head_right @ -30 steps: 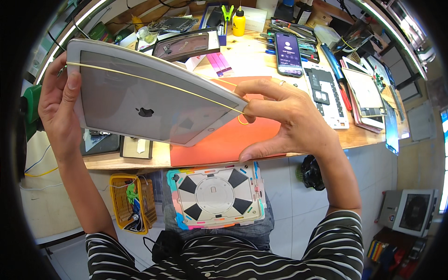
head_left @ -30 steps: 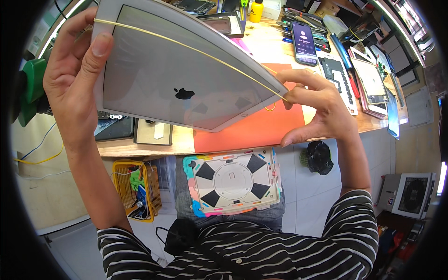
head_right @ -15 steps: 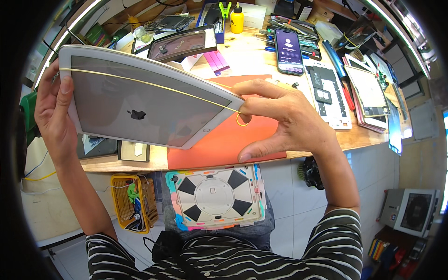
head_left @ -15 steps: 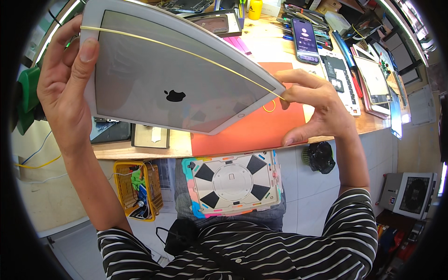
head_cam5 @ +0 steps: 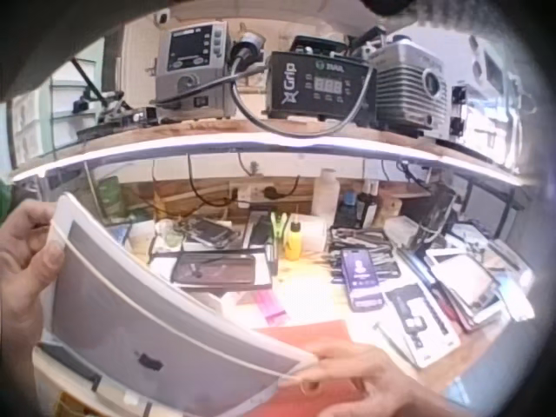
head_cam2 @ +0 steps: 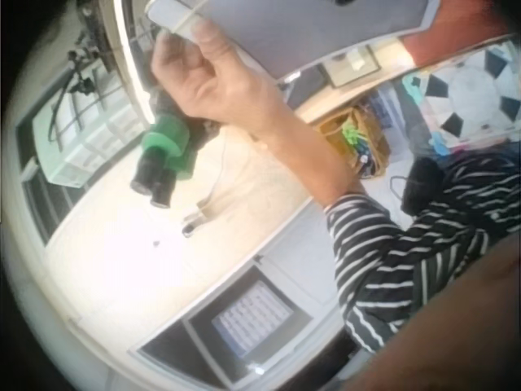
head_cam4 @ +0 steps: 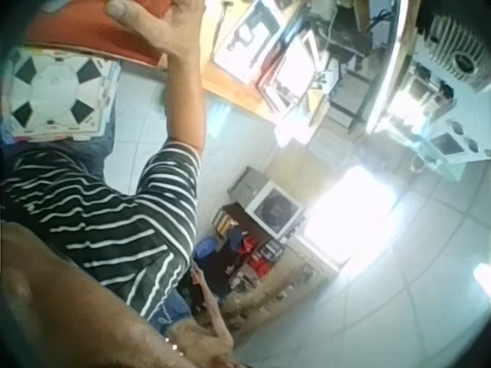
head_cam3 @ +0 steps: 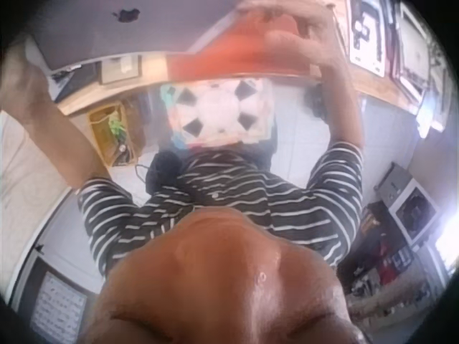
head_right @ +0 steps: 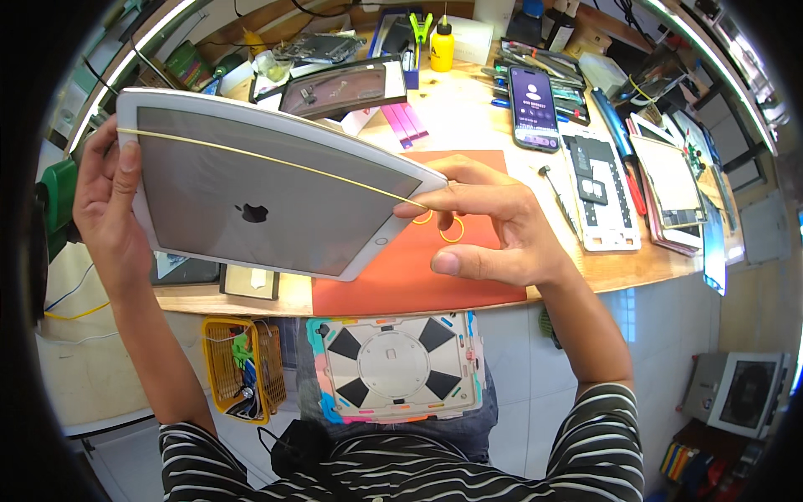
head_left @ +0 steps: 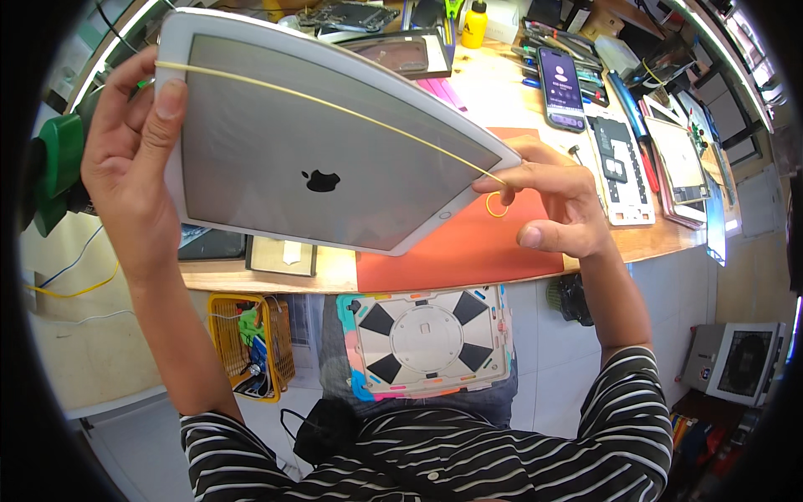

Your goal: The person applies adhesive to the edges of a white tablet, then secures the device with rubber bands. They power on the tablet, enter a passcode, and navigate the interface to verify functionality.

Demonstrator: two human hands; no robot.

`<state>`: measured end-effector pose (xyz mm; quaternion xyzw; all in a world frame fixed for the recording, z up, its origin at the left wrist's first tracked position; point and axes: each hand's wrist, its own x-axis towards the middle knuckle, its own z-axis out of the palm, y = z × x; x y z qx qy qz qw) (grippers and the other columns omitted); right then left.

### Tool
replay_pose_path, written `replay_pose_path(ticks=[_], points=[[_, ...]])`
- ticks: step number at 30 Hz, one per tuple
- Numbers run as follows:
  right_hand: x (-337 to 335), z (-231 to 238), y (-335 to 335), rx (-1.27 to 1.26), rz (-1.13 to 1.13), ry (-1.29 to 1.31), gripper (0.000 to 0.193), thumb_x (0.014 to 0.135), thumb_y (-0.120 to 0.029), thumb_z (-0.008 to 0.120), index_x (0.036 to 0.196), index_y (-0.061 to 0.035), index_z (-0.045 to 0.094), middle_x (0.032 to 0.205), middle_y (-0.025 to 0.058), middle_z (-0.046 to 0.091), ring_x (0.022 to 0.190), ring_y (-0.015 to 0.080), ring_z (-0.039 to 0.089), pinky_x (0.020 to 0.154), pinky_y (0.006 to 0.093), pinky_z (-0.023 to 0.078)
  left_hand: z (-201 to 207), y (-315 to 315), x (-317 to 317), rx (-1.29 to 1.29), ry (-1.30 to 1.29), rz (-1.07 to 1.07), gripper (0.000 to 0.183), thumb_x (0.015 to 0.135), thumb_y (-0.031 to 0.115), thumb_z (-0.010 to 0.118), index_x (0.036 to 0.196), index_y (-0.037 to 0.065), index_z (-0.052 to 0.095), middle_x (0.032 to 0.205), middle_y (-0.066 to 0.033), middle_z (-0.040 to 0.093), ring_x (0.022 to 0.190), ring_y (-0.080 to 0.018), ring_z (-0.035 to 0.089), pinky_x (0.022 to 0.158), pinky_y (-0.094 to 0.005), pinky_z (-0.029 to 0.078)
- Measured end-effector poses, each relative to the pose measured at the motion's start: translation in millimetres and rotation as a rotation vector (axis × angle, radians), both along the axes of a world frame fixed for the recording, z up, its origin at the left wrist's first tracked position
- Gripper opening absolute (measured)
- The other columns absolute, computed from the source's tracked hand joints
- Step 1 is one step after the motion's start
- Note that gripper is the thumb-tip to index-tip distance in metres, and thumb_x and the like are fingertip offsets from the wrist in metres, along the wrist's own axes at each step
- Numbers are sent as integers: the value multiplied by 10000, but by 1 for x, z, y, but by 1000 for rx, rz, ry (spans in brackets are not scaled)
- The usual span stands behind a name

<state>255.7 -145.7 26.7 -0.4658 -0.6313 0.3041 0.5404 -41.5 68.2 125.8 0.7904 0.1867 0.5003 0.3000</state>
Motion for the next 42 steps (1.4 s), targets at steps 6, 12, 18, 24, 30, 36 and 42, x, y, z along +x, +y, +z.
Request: replay_pose_path(ticks=[6,12,18,24,30,36,42], points=[[-1,21,-10,151,-17,-95,616,771,-338,758,1268,18,683,1033,126,621,840,178,611,773,309,480,-22,-13,-9,-269,-217,-72,326,989,139,663,1256,-23,568,1018,-90,743,944,-81,628,917,-227,428],[-19,51,-27,436,-263,253,953,854,-400,737,1574,0,257,1508,211,470,1026,224,632,915,345,486,-49,-30,-15,-421,-474,-104,311,1000,121,632,1259,-16,528,1081,-108,735,1020,-108,641,960,-265,448],[-61,27,-28,-36,-255,409,603,962,-299,699,1427,18,484,1230,91,642,1064,120,600,913,279,474,-73,-57,-8,-521,-657,-173,313,992,102,638,1264,-3,522,1129,-116,721,1038,-120,637,974,-277,449],[-47,37,-33,56,-414,327,363,893,-287,796,1059,20,696,876,-2,679,765,56,566,721,212,440,-65,-80,-15,-628,-615,-362,182,1032,179,599,1077,10,647,975,-41,699,835,-99,657,764,-248,536],[-31,82,-46,178,-405,96,399,867,-268,823,1082,41,692,935,59,727,812,92,639,761,224,489,-72,-87,-17,-523,-505,-361,277,1014,217,637,1117,-39,657,967,-84,712,792,-129,677,705,-281,567],[-24,118,-51,189,-380,-88,368,866,-195,809,1097,68,696,881,43,705,771,84,622,712,212,478,-65,-86,-24,-433,-322,-458,219,960,160,716,1053,-35,684,942,-71,715,835,-93,655,750,-227,525],[-51,166,-31,140,-202,-453,228,818,-130,804,947,35,717,726,51,662,651,121,581,618,268,456,-45,-84,-9,-170,-6,-274,468,836,165,827,1229,-1,635,1156,-104,703,1060,-181,671,919,-312,522]])
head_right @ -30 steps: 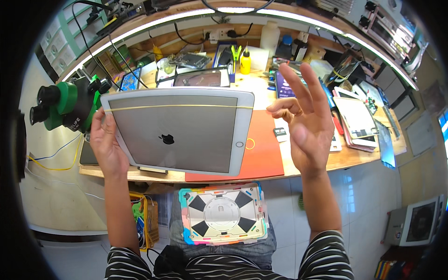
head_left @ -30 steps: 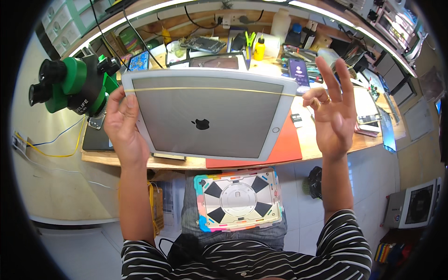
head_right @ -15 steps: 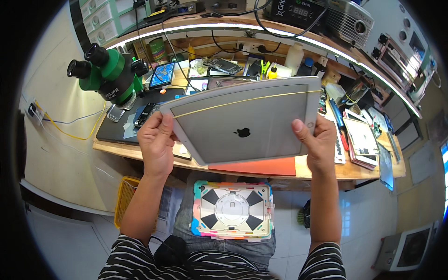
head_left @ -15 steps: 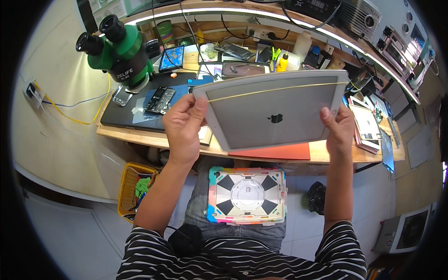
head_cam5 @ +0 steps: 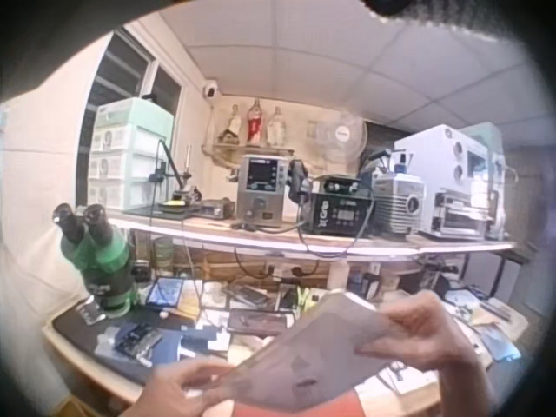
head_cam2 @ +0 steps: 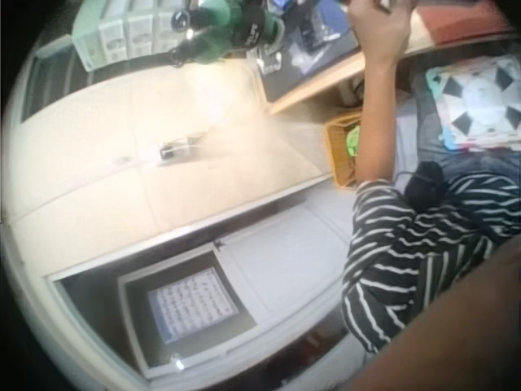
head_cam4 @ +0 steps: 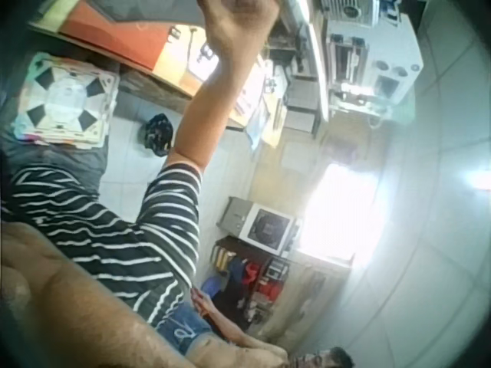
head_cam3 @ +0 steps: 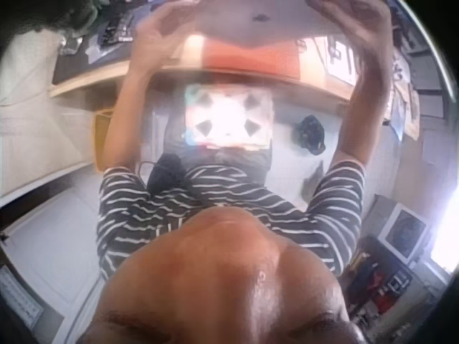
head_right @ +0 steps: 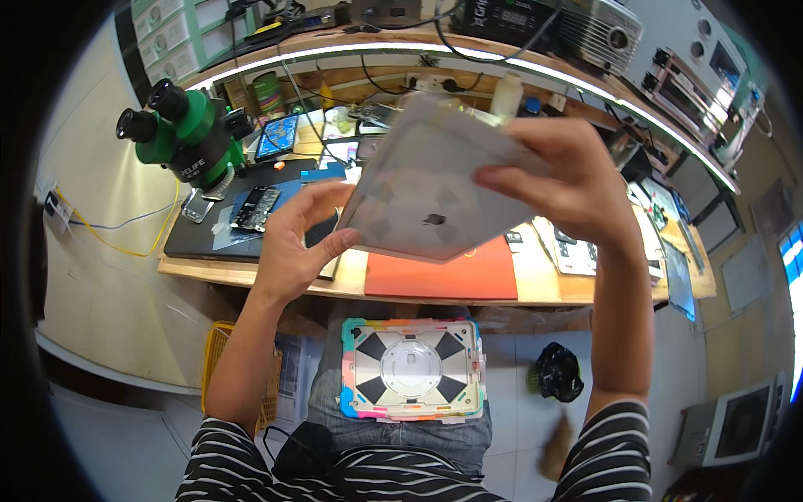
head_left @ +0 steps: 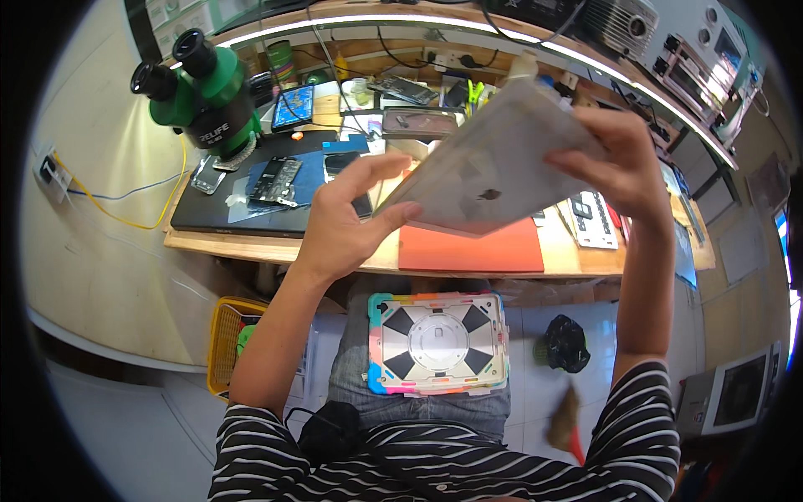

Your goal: The person applies adhesive to the edges of a white tablet, then secures the device with rubber bands. They power on the tablet, enter a passcode, and navigate the interface to verify functionality.

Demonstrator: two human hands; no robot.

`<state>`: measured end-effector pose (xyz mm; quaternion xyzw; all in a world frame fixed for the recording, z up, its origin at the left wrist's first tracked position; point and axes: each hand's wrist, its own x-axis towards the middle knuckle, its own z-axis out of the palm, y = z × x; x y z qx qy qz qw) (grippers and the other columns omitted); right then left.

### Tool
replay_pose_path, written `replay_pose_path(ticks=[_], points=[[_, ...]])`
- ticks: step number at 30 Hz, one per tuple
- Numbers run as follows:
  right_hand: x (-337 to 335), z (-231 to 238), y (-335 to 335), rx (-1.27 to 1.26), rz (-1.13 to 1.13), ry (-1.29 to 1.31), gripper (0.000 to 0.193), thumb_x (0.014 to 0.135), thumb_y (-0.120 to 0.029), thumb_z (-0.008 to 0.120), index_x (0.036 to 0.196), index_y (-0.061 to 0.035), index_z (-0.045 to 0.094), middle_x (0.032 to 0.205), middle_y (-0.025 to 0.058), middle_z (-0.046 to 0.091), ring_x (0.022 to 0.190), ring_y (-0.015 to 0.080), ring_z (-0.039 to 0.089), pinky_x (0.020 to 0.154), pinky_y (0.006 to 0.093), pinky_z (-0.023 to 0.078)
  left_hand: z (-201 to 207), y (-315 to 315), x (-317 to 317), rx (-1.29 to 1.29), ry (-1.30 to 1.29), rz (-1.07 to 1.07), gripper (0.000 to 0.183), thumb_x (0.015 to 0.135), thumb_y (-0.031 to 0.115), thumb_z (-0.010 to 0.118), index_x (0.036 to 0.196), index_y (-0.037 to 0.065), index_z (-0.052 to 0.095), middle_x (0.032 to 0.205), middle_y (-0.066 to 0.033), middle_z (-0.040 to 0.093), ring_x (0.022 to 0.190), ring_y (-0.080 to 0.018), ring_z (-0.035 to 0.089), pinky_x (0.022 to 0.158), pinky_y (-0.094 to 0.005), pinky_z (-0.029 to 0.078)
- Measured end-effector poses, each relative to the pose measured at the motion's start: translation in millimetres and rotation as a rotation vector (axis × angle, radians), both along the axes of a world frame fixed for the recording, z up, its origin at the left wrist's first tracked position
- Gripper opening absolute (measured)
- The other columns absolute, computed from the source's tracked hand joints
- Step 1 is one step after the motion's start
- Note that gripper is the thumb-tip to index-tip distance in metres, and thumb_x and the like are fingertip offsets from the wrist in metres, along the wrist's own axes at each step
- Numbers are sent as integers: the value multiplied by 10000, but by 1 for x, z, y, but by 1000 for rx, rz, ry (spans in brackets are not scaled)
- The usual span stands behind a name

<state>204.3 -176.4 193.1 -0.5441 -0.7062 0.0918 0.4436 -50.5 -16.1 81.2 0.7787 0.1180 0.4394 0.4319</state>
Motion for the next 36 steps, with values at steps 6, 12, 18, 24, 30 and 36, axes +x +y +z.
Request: replay_pose_path(ticks=[6,12,18,24,30,36], points=[[-51,1,48,-3,0,-642,253,805,-195,813,986,-43,724,767,171,671,673,355,616,617,403,467,64,-14,16,186,-21,-40,562,851,77,794,1356,12,556,1141,-99,701,1023,-155,665,882,-263,537],[29,-14,46,106,-8,37,258,940,-186,700,1093,21,713,995,76,731,861,124,676,784,261,530,78,16,6,199,134,-100,343,900,-1,706,1239,8,651,1020,-53,712,908,-101,656,823,-232,530],[78,-153,53,-414,-297,-222,247,812,-242,780,990,-72,793,886,113,744,800,234,696,747,358,538,90,-4,25,711,379,138,237,902,134,654,1120,48,685,825,-169,674,808,-343,681,746,-387,517],[58,-175,44,-492,-269,-264,143,799,-184,755,869,-62,780,771,92,676,734,239,649,692,370,507,94,-4,48,747,527,214,235,908,213,675,1039,19,682,867,-198,686,798,-392,652,706,-419,501],[60,-182,50,-369,-157,-384,122,865,-163,673,861,-41,663,892,116,674,840,311,662,755,408,514,98,14,57,729,471,108,230,891,166,688,1026,-19,673,862,-191,682,775,-358,627,718,-395,499],[53,-198,59,-158,-84,-278,94,833,-139,725,878,-57,741,879,108,664,811,308,656,731,396,518,101,17,61,678,465,71,265,866,242,701,953,-8,702,860,-210,697,872,-400,670,796,-463,518]])
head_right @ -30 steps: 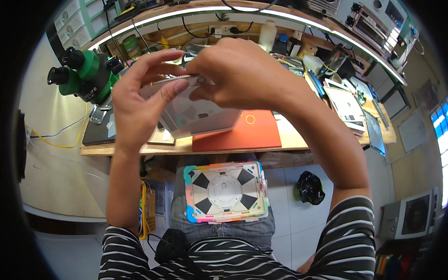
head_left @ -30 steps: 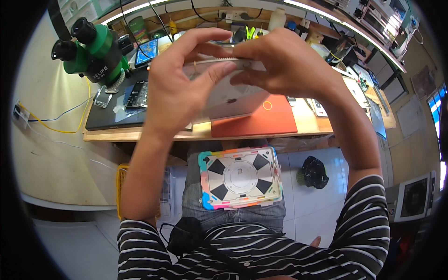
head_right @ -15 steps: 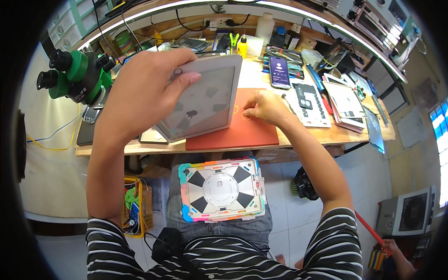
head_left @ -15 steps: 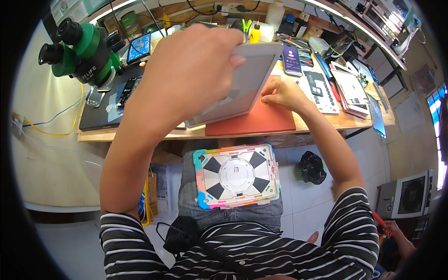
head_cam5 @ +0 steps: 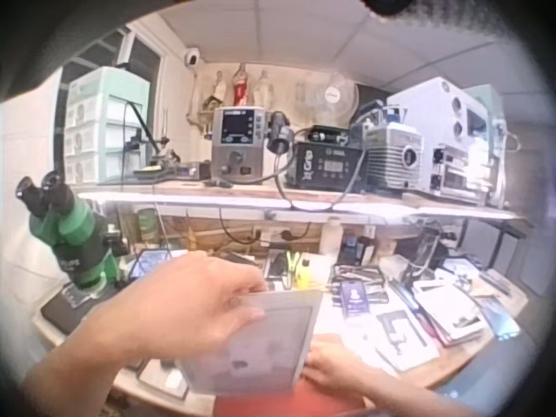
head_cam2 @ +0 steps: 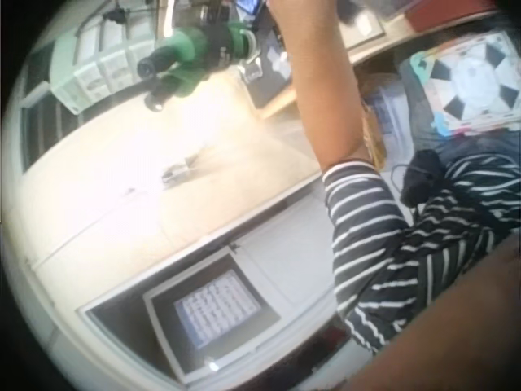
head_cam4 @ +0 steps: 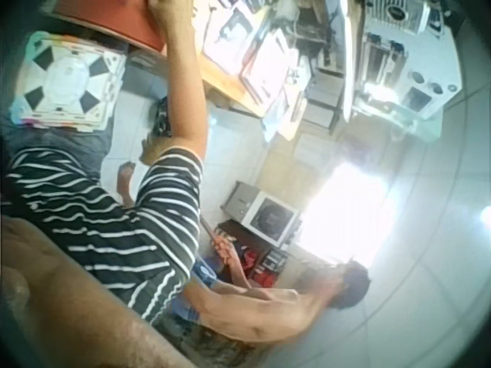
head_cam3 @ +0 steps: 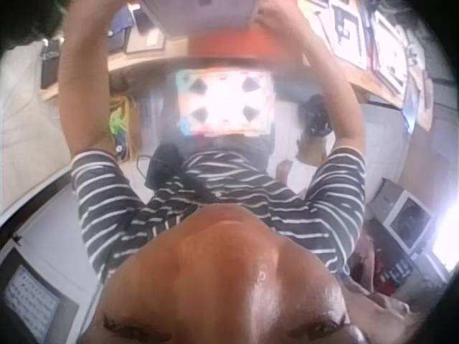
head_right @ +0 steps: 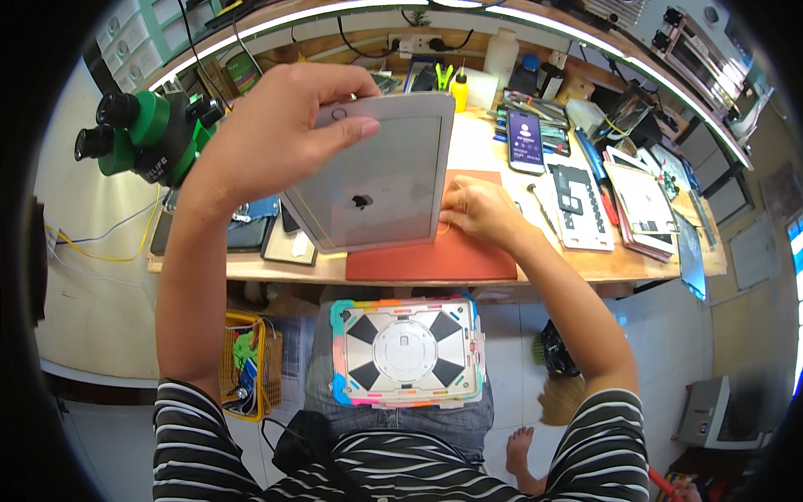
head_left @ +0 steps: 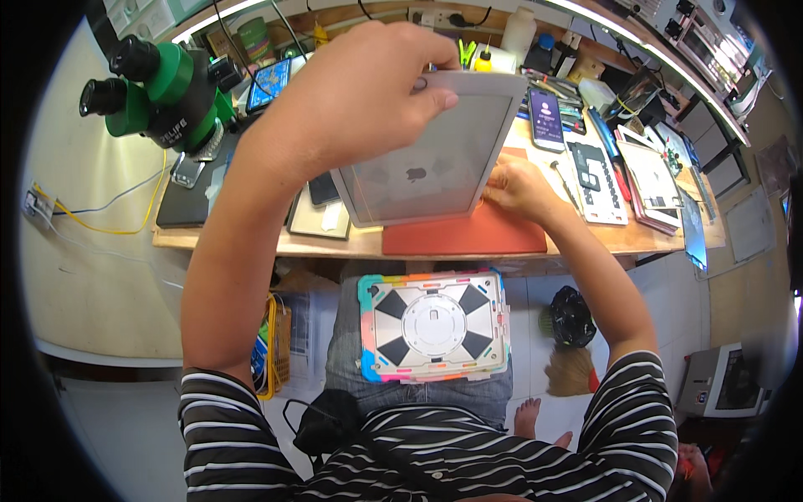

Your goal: The person applies adhesive to the edges of a white tablet, then secures the device with rubber bands. They power on the tablet, enter a passcode, and navigate the interface to verify functionality.

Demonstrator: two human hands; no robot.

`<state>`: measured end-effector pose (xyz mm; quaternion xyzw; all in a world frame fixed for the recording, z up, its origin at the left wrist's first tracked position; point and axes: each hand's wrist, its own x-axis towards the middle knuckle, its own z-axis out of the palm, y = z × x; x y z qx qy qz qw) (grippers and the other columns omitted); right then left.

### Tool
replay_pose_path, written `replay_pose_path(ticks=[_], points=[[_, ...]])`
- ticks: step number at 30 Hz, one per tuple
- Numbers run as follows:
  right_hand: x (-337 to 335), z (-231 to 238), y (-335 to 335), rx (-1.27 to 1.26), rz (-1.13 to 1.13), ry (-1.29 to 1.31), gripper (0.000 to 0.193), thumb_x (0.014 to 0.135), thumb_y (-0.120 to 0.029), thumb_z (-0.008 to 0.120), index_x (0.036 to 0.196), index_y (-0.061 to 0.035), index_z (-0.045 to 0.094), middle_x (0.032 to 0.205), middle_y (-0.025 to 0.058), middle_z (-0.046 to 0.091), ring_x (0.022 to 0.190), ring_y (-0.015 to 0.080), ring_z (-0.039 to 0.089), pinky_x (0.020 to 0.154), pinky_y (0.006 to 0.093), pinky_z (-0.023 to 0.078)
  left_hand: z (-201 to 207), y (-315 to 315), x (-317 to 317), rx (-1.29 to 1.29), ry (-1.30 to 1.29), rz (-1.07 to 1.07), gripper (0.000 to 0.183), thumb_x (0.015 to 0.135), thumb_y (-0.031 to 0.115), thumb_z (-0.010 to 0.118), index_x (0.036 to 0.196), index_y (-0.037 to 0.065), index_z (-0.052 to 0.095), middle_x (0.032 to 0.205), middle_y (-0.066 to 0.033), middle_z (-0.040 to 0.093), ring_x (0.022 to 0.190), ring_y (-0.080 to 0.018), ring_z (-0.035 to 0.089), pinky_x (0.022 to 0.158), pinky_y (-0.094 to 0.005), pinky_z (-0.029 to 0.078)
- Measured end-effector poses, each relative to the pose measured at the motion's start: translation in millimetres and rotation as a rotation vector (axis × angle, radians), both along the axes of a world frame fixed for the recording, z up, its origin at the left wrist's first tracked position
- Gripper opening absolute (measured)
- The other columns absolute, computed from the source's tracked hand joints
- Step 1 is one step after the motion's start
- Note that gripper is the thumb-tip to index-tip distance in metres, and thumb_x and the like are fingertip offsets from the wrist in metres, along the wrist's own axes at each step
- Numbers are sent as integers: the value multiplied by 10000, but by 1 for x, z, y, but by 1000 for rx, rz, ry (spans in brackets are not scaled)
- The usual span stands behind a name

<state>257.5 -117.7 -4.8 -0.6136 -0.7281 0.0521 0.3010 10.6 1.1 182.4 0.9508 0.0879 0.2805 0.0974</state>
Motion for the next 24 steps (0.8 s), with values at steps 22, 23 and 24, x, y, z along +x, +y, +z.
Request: replay_pose_path(ticks=[22,23,24], points=[[-27,168,10,431,104,-124,71,897,-26,698,952,-28,655,918,17,621,760,111,540,638,248,394,-7,-8,23,-180,-110,-15,394,877,205,737,1185,-7,615,625,-125,632,578,-207,575,597,-331,455],[-26,169,9,430,104,-110,77,895,-33,705,949,-24,651,914,20,618,758,113,536,639,250,396,-7,-10,24,-180,-110,-6,370,878,204,734,1160,-9,625,631,-125,637,579,-213,578,600,-339,457],[-25,169,8,430,103,-96,85,892,-40,711,945,-20,648,909,22,616,756,115,531,641,252,398,-7,-12,24,-181,-110,3,348,878,202,730,1135,-12,635,636,-125,643,581,-220,582,602,-346,459]])
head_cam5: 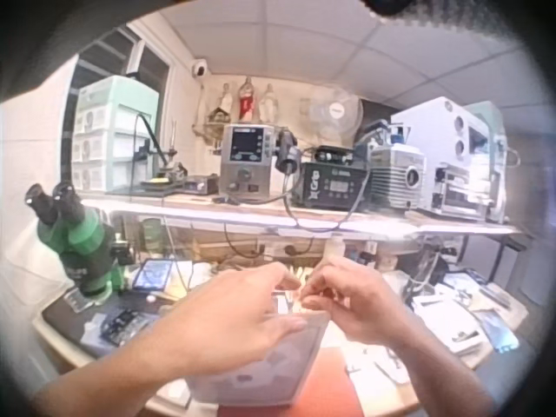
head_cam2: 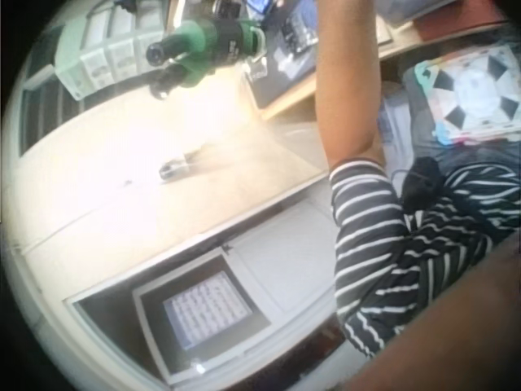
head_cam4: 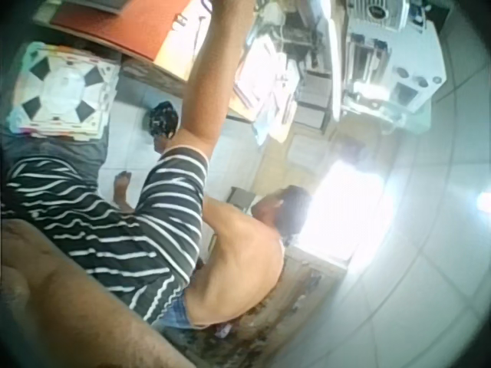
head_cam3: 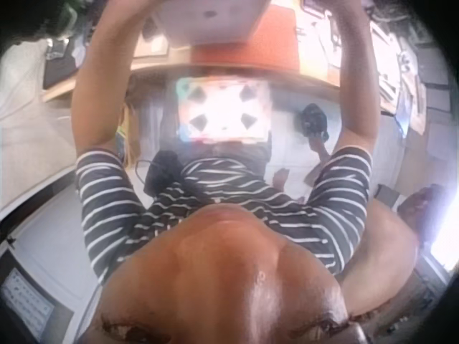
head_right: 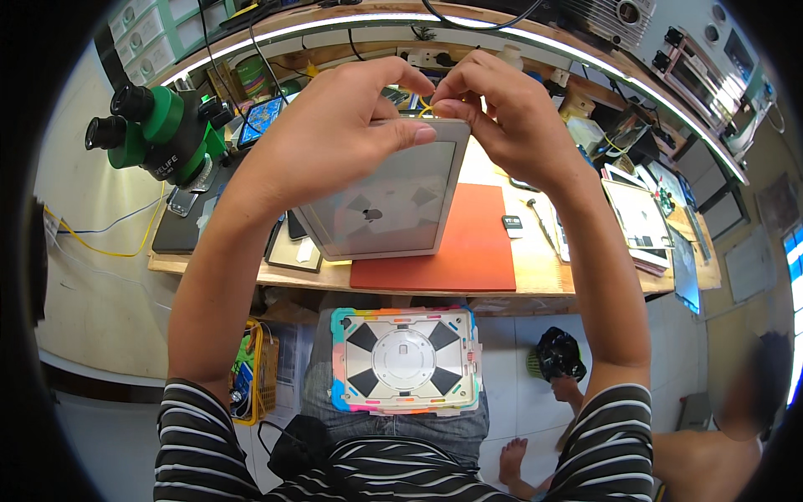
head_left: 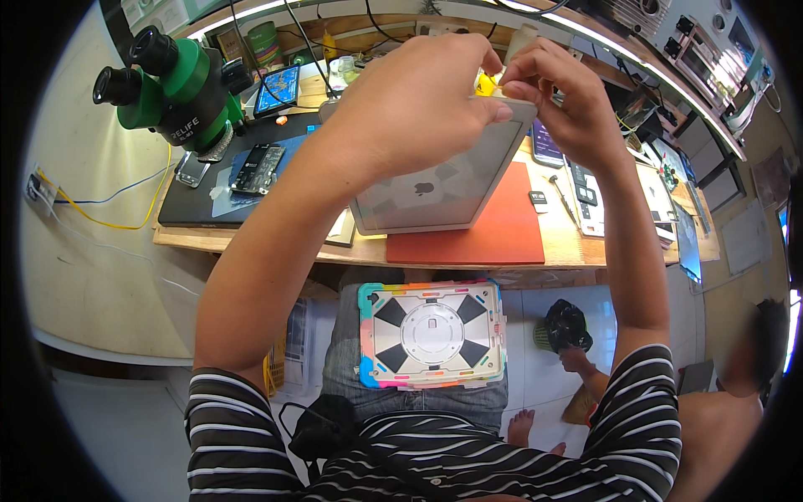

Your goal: The person applies adhesive to the edges of a white tablet, then secures the device with rubber bands. They power on the tablet, enter a passcode, and navigate the interface to verify functionality.

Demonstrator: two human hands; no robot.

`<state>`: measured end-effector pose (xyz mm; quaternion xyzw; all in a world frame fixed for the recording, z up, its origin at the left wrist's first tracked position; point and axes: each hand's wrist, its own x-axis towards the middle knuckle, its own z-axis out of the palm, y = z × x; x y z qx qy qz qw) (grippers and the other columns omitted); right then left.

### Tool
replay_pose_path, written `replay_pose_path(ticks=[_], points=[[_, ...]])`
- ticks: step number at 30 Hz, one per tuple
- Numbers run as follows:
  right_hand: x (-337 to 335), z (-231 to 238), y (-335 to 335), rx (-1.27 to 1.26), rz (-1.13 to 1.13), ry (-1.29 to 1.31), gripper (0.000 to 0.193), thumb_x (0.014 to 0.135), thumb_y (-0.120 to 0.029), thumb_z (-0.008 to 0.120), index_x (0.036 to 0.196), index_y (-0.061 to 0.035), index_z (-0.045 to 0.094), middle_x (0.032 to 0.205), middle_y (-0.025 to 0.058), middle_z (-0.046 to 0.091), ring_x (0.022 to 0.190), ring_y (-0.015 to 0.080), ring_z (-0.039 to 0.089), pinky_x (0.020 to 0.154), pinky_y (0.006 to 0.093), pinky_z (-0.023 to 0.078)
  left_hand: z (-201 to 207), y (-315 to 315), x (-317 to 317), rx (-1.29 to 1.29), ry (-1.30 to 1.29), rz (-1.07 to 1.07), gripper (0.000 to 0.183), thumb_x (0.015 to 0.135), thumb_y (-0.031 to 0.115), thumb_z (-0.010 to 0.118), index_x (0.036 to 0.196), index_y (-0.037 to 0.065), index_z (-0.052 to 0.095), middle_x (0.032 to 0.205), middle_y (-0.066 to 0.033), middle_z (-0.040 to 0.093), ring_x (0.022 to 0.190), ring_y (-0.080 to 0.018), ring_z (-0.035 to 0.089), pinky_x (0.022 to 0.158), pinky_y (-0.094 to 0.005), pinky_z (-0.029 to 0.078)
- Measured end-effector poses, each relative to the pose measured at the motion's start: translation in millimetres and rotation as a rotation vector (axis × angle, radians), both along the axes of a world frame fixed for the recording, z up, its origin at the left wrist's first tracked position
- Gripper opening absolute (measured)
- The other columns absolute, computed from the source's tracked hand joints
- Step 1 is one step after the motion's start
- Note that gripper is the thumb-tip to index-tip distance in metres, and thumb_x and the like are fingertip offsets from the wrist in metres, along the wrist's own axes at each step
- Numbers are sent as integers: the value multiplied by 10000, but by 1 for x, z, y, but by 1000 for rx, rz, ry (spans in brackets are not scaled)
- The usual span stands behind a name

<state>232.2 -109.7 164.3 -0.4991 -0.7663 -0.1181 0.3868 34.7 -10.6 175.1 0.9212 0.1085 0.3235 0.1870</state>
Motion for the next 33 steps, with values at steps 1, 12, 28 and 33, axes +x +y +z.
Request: replay_pose_path(ticks=[1,12,28,33], points=[[0,1,-2,-1,2,14,94,890,-47,717,942,-16,644,905,25,613,754,117,526,642,254,399,-1,-1,-1,6,-2,7,331,878,201,729,1114,-13,639,646,-130,649,592,-230,591,610,-352,464],[8,11,-10,-236,325,348,264,1003,-265,644,949,-8,614,892,-24,577,746,63,480,606,238,377,3,2,-2,25,62,-39,202,923,156,692,1038,4,628,813,-163,684,701,-213,640,683,-338,491],[-22,36,-9,-176,33,161,264,951,-250,721,957,13,699,652,-48,540,572,20,416,492,249,290,-7,41,-32,-337,-264,-197,166,983,158,670,1097,45,629,912,-2,689,837,-55,606,746,-220,489],[-30,54,-3,-296,105,205,357,895,-333,774,733,-35,661,613,-52,480,570,32,402,509,245,287,-10,39,-36,-355,-284,-155,173,982,163,674,1096,46,617,914,-6,687,829,-51,593,745,-215,482]])
